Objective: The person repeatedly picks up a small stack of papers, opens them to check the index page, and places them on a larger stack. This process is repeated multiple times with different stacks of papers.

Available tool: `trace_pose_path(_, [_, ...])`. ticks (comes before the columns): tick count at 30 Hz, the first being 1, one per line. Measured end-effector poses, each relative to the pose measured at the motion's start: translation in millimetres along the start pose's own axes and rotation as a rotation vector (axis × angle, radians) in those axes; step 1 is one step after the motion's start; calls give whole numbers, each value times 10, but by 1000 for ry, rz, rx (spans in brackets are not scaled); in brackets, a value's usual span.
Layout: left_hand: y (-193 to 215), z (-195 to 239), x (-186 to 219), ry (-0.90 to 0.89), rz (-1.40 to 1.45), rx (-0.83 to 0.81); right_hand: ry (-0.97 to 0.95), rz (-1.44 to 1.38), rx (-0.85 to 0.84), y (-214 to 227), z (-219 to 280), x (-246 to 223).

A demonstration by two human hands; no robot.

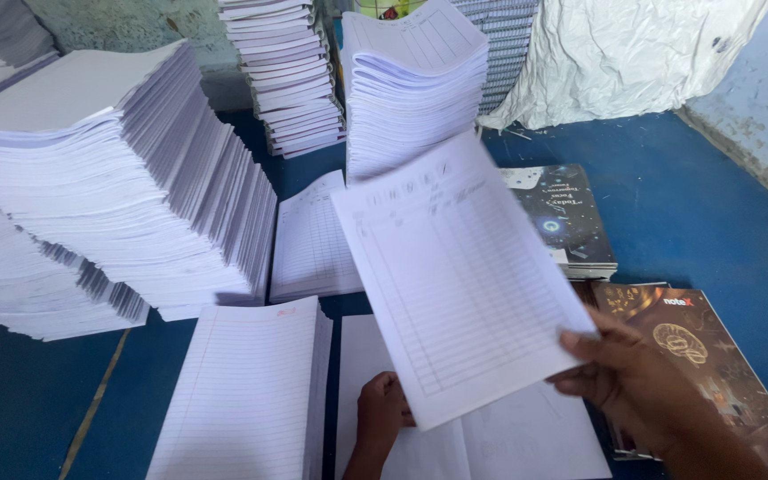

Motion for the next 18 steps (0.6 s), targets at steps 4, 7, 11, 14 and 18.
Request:
trace_pose_path(4, [22, 38, 113, 101, 3, 2, 140, 10, -14, -101, -227, -456])
trace_pose_path(7, [26, 75, 180, 140, 25, -5, 297, -37, -173, -149, -485, -821])
trace_pose_path(11, [21, 65, 251, 187, 13, 35, 414, -101, -236, -176, -850, -1173])
trace_pose_path(14, [16, 55, 285, 236, 16, 57, 484, -180, -315, -241, -1099, -1400])
trace_pose_path(18, [21, 68, 343, 258, 5, 45, 548, -178, -220, -358, -1392, -1685])
Point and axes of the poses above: each hand's wrist, its own z-axis away from the middle knuckle, its own y-axis out of the back of the hand, x = y × z, the point moved 3 cm from there along -z, towards the middle knuckle, and after that the axes turned 12 degrees about y, right-handed, at the moved point
